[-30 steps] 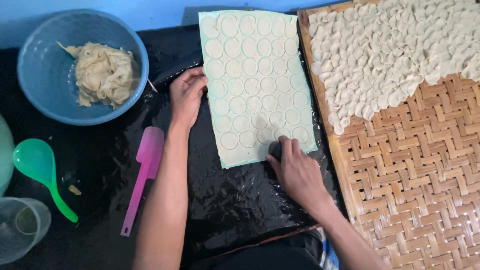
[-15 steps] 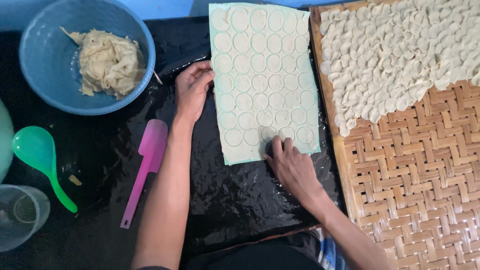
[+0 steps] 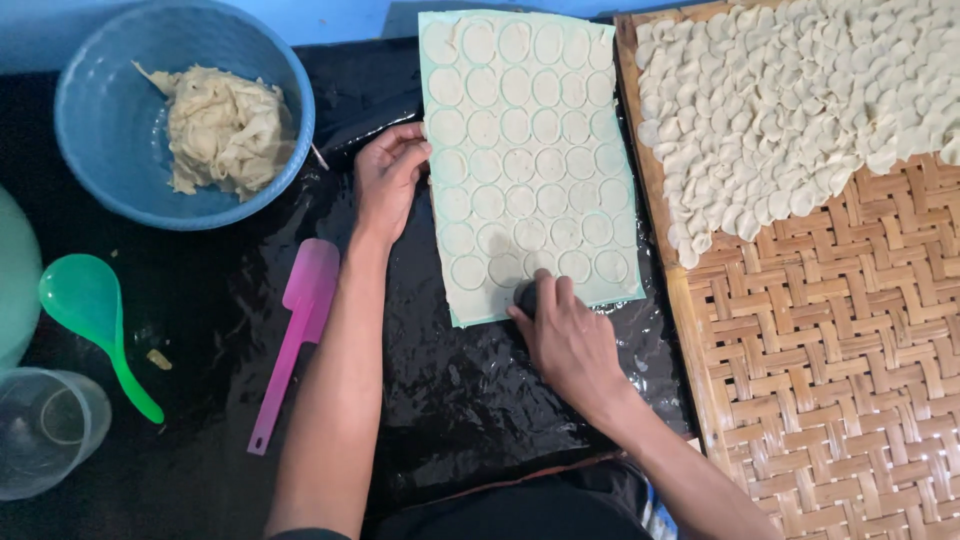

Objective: Using a circular cutter to stamp out dough shapes from a thin sheet of dough.

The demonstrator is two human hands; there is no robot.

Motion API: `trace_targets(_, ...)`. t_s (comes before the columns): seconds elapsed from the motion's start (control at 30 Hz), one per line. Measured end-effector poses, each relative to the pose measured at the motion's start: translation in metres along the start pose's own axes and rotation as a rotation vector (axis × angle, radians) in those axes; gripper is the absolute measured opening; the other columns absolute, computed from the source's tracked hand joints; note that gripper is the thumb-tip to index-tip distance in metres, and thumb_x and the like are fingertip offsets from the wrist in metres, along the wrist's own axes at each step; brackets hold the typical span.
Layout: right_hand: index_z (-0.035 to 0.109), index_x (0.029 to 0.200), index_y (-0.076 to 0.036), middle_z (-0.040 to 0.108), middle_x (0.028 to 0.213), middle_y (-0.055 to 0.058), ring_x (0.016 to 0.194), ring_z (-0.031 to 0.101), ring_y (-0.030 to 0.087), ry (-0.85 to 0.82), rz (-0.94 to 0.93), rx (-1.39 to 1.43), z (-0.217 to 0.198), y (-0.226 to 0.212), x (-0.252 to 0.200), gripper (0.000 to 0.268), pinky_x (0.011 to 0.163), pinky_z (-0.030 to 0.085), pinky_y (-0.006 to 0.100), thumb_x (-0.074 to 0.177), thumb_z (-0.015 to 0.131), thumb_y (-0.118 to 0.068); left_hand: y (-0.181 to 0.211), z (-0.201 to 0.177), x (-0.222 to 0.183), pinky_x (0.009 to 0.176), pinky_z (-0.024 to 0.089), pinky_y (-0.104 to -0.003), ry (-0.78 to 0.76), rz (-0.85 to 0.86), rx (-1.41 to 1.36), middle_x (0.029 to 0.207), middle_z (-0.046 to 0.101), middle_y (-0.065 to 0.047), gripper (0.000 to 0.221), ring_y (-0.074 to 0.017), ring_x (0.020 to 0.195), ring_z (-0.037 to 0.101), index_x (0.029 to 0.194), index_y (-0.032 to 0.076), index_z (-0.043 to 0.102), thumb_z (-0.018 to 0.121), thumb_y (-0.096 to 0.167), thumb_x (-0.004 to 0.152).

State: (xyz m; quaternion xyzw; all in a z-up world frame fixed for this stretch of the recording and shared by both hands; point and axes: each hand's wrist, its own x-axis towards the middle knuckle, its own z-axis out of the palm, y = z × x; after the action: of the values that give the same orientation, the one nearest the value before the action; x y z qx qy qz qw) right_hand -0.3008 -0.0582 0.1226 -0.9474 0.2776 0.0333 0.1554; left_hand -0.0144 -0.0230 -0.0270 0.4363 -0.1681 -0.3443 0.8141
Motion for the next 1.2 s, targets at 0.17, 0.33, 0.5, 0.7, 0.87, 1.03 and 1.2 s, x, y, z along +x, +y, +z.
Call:
trace_targets(0.17,0.05,0.122,0.001,0.061,0.094,0.019,0.072,0.071,0.036,0.017,-0.051,-0.047,0.029,0.001,0.008,0.052,0.049,0.056,0.045,0.098,0.06,-0.043,0.004,0.0,-0.003,0.08,0.052,-0.026,0.033,-0.005,0.014,0.108,0.073,-0.009,0.021,-0.0129,0.092,0.067,0.117,-0.005,0.069,0.067,-0.002,0.096)
trace_targets(0.33,0.048,0.127,0.005,0.06,0.092,0.017,0.069,0.072,0.03,-0.005,0.013,-0.22,0.047,0.003,0.008,0.06,0.048,0.057,0.041,0.098,0.06,-0.046,0.006,0.003,-0.005,0.085,0.057,-0.028,0.003,-0.009,-0.037,0.109,0.073,-0.009,0.021,-0.0146,0.094,0.07,0.116,-0.005,0.068,0.067,-0.002,0.096)
trace_targets(0.5,0.051,0.124,0.001,0.061,0.094,0.017,0.069,0.072,0.029,0.028,-0.256,-0.214,0.035,0.018,0.013,0.054,0.044,0.055,0.038,0.097,0.059,-0.045,0.005,0.001,-0.005,0.087,0.056,-0.028,-0.021,-0.012,-0.025,0.109,0.073,-0.009,0.022,-0.0143,0.096,0.069,0.118,-0.005,0.067,0.066,-0.001,0.097)
trace_targets(0.7,0.047,0.128,0.005,0.061,0.091,0.019,0.064,0.071,0.033,-0.026,-0.017,-0.203,0.045,0.001,0.003,0.06,0.046,0.057,0.04,0.1,0.058,-0.047,0.008,0.005,-0.006,0.085,0.056,-0.028,0.023,0.008,-0.019,0.108,0.073,-0.008,0.02,-0.0137,0.094,0.069,0.115,-0.004,0.068,0.067,-0.001,0.096)
trace_targets(0.87,0.048,0.124,0.0,0.062,0.095,0.019,0.071,0.071,0.038,0.025,0.001,-0.033,0.015,-0.018,0.006,0.052,0.052,0.055,0.047,0.098,0.059,-0.044,0.003,0.0,-0.003,0.084,0.057,-0.028,-0.016,0.018,0.009,0.106,0.073,-0.008,0.021,-0.0139,0.094,0.069,0.116,-0.004,0.069,0.066,0.0,0.096)
trace_targets(1.03,0.047,0.122,0.0,0.061,0.095,0.019,0.074,0.071,0.037,-0.012,-0.098,-0.025,0.038,-0.03,0.011,0.052,0.052,0.057,0.046,0.098,0.059,-0.044,0.006,0.005,-0.005,0.084,0.056,-0.028,0.032,0.008,0.079,0.108,0.073,-0.007,0.02,-0.0129,0.095,0.069,0.115,-0.004,0.069,0.066,0.0,0.096)
trace_targets(1.2,0.047,0.129,0.005,0.061,0.092,0.016,0.065,0.07,0.028,-0.055,-0.068,-0.257,0.055,-0.04,0.015,0.061,0.048,0.056,0.038,0.101,0.056,-0.049,0.003,0.003,-0.005,0.083,0.056,-0.028,0.02,-0.006,0.057,0.105,0.074,-0.007,0.022,-0.0124,0.092,0.069,0.116,-0.004,0.069,0.066,0.0,0.095)
